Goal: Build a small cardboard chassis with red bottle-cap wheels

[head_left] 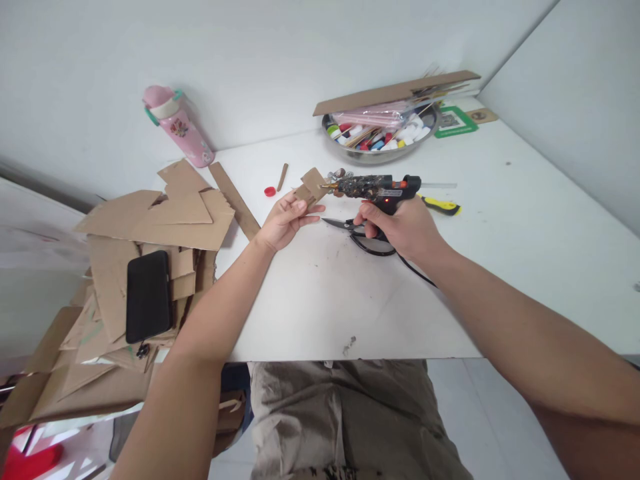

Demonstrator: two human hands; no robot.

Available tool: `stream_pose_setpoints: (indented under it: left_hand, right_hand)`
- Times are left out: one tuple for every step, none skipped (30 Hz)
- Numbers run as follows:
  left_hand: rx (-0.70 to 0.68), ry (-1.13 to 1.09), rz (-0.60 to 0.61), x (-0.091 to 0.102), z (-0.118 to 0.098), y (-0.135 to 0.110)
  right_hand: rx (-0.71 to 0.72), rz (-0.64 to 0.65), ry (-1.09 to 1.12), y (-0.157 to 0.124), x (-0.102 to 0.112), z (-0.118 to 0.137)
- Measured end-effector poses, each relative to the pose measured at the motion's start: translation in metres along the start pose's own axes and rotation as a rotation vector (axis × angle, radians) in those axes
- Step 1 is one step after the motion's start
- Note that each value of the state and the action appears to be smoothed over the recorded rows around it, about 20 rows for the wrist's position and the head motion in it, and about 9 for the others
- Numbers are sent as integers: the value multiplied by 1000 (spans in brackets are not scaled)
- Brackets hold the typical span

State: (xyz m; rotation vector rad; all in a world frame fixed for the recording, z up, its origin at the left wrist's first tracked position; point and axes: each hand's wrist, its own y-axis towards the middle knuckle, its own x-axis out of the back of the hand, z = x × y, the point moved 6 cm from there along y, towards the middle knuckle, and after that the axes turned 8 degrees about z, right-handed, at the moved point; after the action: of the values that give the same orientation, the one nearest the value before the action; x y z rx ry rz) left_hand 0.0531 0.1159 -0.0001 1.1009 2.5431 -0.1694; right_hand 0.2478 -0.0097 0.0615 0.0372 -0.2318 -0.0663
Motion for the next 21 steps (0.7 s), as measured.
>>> stream_pose_setpoints:
  left_hand:
    - [-2, -7, 5, -1, 0, 0]
    - [-4, -12, 12, -1, -1, 0]
    - [-6, -16, 16, -2, -1, 0]
    - [-6, -18, 16, -2, -1, 0]
    - [-3, -19, 13, -2, -1, -1]
    - [1, -18, 8, -1, 0, -1]
    - [4, -16, 4, -1, 0, -1]
    - [5, -13, 1, 0, 0, -1]
    - [5, -11, 1, 0, 0, 0]
    - [4, -10, 5, 0, 0, 0]
    - [2, -10, 10, 0, 0, 0]
    - [-2, -12, 16, -1, 0, 0]
    - [-8, -15, 22, -1, -1, 0]
    - [-14, -18, 28, -2, -1, 0]
    - [-17, -20, 30, -2, -2, 0]
    - [-16, -22, 26, -2, -2, 0]
    - [-12, -23, 17, -2, -2, 0]
    - [-5, -24, 4, -1, -1, 0]
    - [3, -24, -9, 0, -1, 0]
    - [10, -24, -20, 1, 0, 0]
    - [14, -23, -28, 3, 1, 0]
  right_hand:
    - [-1, -3, 1, 0, 0, 1]
    - [-1, -5, 1, 0, 0, 1]
    - [-2, -7, -2, 0, 0, 1]
    - [-2, -8, -5, 0, 0, 1]
    - [-1, -12, -9, 0, 0, 1]
    - [0, -17, -9, 0, 0, 1]
    - [1, -20, -6, 1, 0, 0]
    - [3, -23, -3, 1, 0, 0]
    - [4, -27, -1, 1, 0, 0]
    - [5, -29, 1, 1, 0, -1]
    - [4, -31, 3, 2, 0, -1]
    - [3, -34, 5, 2, 0, -1]
    - [0, -40, 7, 2, 0, -1]
    - [-2, -48, 11, 2, 1, -1]
    - [-3, -52, 13, 2, 1, -1]
    - [-2, -50, 12, 1, 1, -1]
    - [-1, -46, 7, 1, 1, 0]
    - [2, -38, 0, 1, 1, 1]
    - [4, -27, -9, 0, 1, 1]
    - [7, -18, -18, 0, 1, 2]
    - [9, -11, -26, 0, 1, 3]
